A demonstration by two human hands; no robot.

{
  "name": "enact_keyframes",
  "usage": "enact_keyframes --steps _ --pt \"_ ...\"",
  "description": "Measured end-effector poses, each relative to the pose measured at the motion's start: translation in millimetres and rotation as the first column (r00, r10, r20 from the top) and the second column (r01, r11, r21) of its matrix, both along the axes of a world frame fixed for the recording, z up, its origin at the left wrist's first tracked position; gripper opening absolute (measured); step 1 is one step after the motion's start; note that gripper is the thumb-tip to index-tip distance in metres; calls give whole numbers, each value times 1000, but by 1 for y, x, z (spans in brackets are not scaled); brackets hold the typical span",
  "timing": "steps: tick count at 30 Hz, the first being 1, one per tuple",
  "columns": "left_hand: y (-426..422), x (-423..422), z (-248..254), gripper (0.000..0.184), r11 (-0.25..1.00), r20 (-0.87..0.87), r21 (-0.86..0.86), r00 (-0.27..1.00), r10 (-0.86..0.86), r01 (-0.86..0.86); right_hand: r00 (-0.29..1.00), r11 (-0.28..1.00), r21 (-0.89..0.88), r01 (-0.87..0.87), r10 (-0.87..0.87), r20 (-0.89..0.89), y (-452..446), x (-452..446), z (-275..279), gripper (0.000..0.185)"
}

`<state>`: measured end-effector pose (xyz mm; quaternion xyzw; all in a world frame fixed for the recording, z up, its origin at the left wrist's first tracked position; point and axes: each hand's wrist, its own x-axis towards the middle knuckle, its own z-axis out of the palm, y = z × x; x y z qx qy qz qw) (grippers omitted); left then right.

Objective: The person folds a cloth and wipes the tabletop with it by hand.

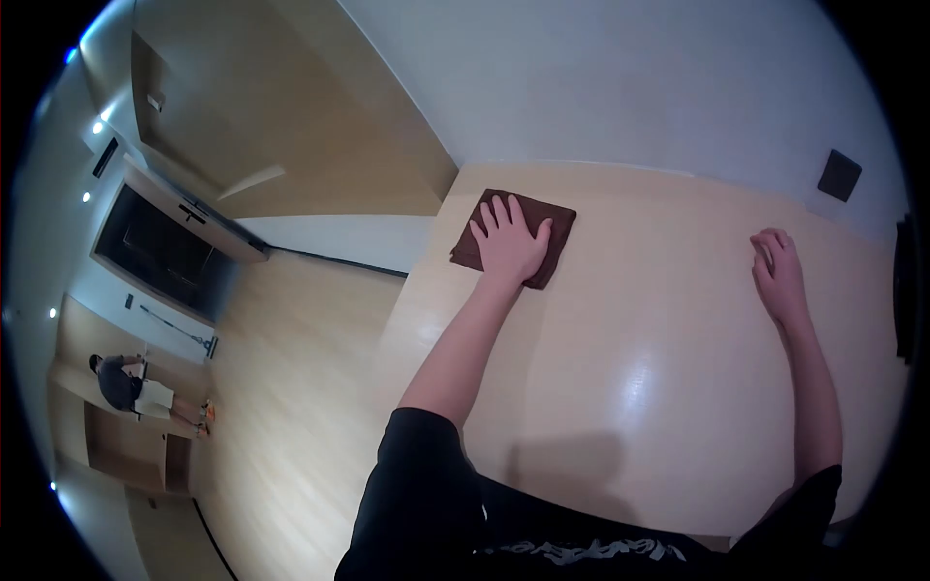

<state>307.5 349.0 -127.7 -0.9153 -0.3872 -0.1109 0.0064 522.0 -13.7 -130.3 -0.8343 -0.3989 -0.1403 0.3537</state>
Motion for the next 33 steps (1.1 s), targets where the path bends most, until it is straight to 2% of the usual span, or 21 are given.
enact_keyframes --steps 4,9,12,14,16,20,22,24,26,29,33 --pt "18 19 7 84 995 -7 -23 996 94 -94 1000 1000 5 -13 13 -24 -2 2 0 20" --pt "49 32 5 86 994 52 -35 994 101 -99 995 999 54 9 -3 -99 1 -4 -2 21" --pt "63 40 -3 94 991 49 -30 990 131 -130 994 1000 6 23 -22 -102 1 -10 -5 22" --pt "75 46 -2 95 990 63 -41 988 139 -136 982 999 1 47 -46 -184 6 -14 0 23" --pt "87 55 -2 97 989 106 -47 984 142 -137 984 999 13 47 -44 -175 7 -12 2 23" --pt "124 69 10 99 985 55 -47 984 171 -169 978 997 77 14 2 -209 18 -5 7 22" --pt "134 78 13 100 981 33 -41 981 191 -190 990 999 42 30 -24 -138 26 1 11 21" --pt "139 77 11 100 979 20 -58 980 196 -194 997 1000 -1 28 -28 -73 29 3 9 20" --pt "148 75 3 99 981 55 -56 981 187 -184 988 1000 25 -5 9 -156 45 3 2 19" --pt "161 62 -15 97 992 2 -32 993 122 -122 996 996 31 -83 83 -23 56 27 -22 19" --pt "153 0 -25 93 996 9 37 997 81 -81 988 988 96 -118 127 -90 75 53 -40 18"
